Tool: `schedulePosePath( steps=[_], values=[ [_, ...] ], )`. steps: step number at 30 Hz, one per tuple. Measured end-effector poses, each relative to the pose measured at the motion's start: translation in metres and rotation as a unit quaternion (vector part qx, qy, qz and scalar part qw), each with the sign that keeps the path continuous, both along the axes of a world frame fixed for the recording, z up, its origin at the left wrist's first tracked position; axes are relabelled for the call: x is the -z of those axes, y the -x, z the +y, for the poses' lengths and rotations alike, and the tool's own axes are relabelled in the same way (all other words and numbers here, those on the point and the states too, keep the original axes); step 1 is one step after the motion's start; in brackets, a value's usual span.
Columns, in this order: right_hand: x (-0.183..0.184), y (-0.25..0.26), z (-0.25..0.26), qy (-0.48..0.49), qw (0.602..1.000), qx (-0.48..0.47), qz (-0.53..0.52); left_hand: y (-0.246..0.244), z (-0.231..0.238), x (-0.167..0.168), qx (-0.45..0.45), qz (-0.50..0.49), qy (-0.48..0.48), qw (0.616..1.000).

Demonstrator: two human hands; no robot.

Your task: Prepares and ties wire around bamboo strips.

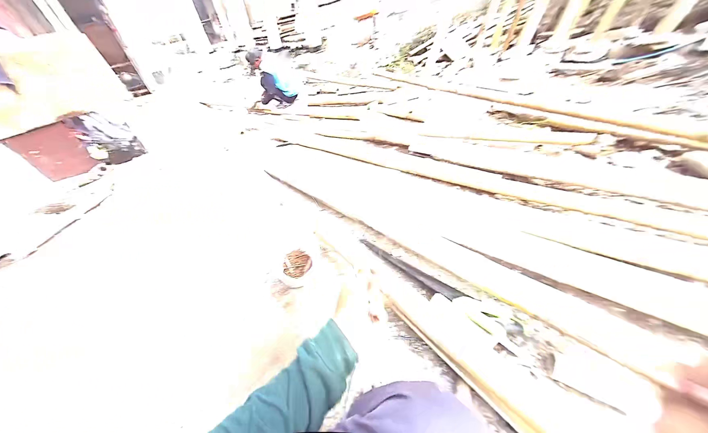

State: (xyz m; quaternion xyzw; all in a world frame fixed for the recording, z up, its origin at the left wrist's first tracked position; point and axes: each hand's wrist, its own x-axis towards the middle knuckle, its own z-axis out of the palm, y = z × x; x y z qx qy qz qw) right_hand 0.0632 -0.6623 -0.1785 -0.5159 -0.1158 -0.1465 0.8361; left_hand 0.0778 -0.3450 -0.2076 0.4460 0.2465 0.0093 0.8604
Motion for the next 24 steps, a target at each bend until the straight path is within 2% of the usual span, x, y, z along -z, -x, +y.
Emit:
schedulePosePath(
  steps=[1,4,6,8,11,14,16,19,22,24],
  values=[
    [0.010,-0.014,0.011,0.006,0.999,-0.026,0.023,-0.005,-0.030,0.012,0.056,0.021,0.033,0.998],
    [0.046,-0.023,0.075,0.018,0.986,0.006,0.168,-0.023,-0.080,0.042,0.155,0.073,0.085,0.982],
    [0.086,-0.011,0.097,0.013,0.970,-0.032,0.242,-0.030,-0.082,0.061,0.200,0.097,0.053,0.974],
    [0.122,0.004,0.104,-0.043,0.951,-0.084,0.296,-0.027,-0.085,0.082,0.224,0.111,0.026,0.968],
    [0.152,0.024,0.107,-0.110,0.913,-0.130,0.370,-0.011,-0.089,0.102,0.286,0.111,0.061,0.950],
    [0.165,0.034,0.108,-0.122,0.891,-0.149,0.410,-0.007,-0.093,0.101,0.314,0.124,0.096,0.937],
    [0.167,0.034,0.111,-0.089,0.882,-0.155,0.436,-0.010,-0.092,0.104,0.298,0.135,0.101,0.940],
    [0.166,0.029,0.119,-0.002,0.850,-0.177,0.496,-0.013,-0.088,0.112,0.282,0.156,0.082,0.943],
    [0.164,0.022,0.124,0.045,0.820,-0.210,0.531,-0.016,-0.084,0.115,0.280,0.153,0.062,0.946],
    [0.155,0.015,0.130,0.059,0.817,-0.202,0.537,-0.016,-0.081,0.115,0.283,0.123,0.013,0.951]
  ],
)
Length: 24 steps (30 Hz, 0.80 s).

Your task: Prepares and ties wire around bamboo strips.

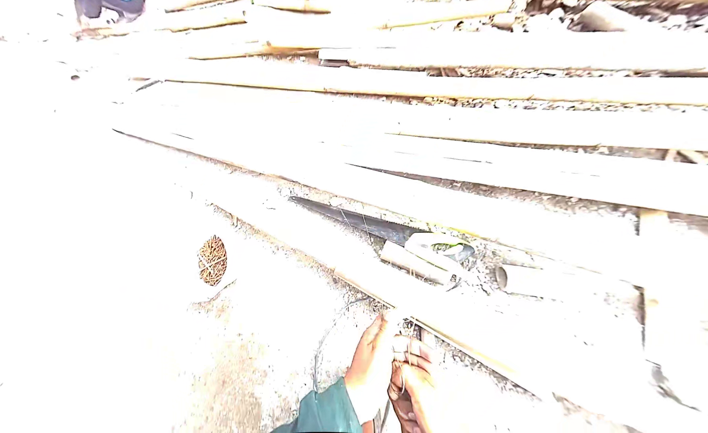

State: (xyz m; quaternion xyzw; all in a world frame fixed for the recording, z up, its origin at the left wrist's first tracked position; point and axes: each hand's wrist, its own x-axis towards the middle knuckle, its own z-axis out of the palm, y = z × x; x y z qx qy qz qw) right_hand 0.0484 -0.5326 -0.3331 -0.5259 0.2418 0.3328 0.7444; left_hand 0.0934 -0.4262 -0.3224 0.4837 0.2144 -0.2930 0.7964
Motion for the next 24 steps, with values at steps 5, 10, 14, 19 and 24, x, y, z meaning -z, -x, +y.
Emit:
schedulePosePath(
  steps=[5,10,14,19,24],
  values=[
    [-0.008,0.000,0.002,-0.065,0.997,0.039,-0.029,-0.005,0.007,0.004,-0.027,-0.027,-0.003,0.999],
    [-0.015,0.007,-0.012,0.009,0.998,0.046,-0.051,-0.007,0.013,0.008,-0.045,-0.011,0.072,0.996],
    [-0.015,0.013,-0.013,0.076,0.993,0.068,-0.065,-0.001,0.012,0.007,-0.015,-0.014,0.128,0.992],
    [-0.017,0.022,-0.012,0.054,0.993,0.098,-0.044,0.002,0.013,0.009,0.015,-0.014,0.135,0.991],
    [-0.023,0.021,-0.018,0.081,0.996,0.036,-0.009,0.005,0.012,0.016,0.034,-0.057,0.114,0.991]
  ],
)
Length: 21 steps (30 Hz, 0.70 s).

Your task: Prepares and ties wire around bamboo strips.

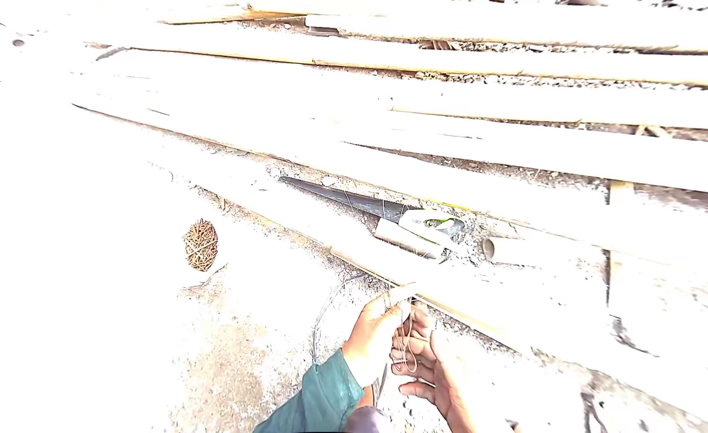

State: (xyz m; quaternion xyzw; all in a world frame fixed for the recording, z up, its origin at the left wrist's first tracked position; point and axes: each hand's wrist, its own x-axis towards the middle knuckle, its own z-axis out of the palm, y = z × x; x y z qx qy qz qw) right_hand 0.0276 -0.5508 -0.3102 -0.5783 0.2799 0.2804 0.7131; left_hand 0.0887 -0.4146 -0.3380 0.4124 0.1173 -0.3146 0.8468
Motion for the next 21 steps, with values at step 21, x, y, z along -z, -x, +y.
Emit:
schedulePosePath(
  steps=[21],
  values=[
    [0.031,0.002,0.031,0.123,0.981,0.098,-0.115,0.029,-0.006,0.032,0.138,-0.191,-0.276,0.932]
  ],
)
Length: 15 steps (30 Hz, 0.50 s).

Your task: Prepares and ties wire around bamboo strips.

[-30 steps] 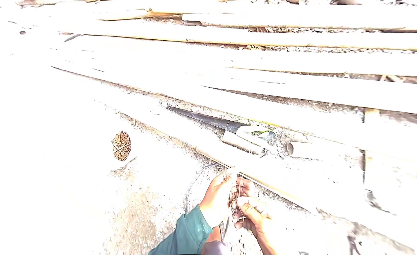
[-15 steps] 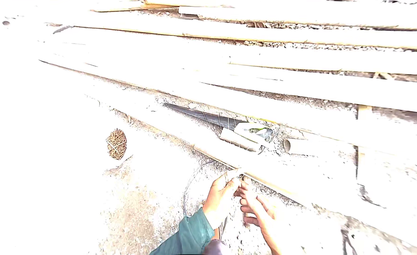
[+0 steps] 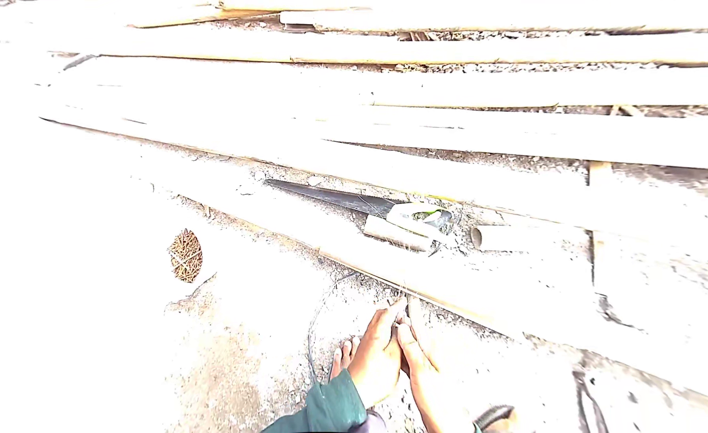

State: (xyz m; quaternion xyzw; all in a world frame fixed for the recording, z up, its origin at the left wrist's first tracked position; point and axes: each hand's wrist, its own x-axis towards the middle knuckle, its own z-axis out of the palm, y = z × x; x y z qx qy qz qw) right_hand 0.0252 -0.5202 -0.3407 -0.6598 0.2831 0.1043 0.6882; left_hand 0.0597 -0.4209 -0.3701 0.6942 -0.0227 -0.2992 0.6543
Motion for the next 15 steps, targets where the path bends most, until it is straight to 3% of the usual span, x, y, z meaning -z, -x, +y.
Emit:
schedulePosePath(
  steps=[3,6,9,11,12,13,15],
  values=[
    [0.004,0.011,-0.003,0.036,0.999,-0.003,0.017,0.006,0.001,0.001,-0.045,0.183,0.147,0.971],
    [0.003,0.024,-0.005,0.185,0.974,-0.118,0.050,0.012,0.001,0.013,-0.072,0.283,0.199,0.935],
    [-0.008,0.031,0.007,0.381,0.884,-0.257,0.082,0.011,-0.002,0.008,-0.008,0.278,0.140,0.950],
    [-0.011,0.038,0.013,0.443,0.829,-0.328,0.093,0.010,-0.006,0.008,-0.002,0.280,0.075,0.957],
    [-0.013,0.040,0.011,0.428,0.826,-0.352,0.098,0.010,-0.007,0.010,-0.005,0.281,0.056,0.958],
    [-0.016,0.040,0.003,0.381,0.849,-0.354,0.095,0.010,-0.007,0.011,-0.006,0.277,0.053,0.960],
    [-0.017,0.039,-0.023,0.240,0.934,-0.259,0.060,0.008,-0.004,0.012,-0.018,0.263,0.075,0.962]
  ],
)
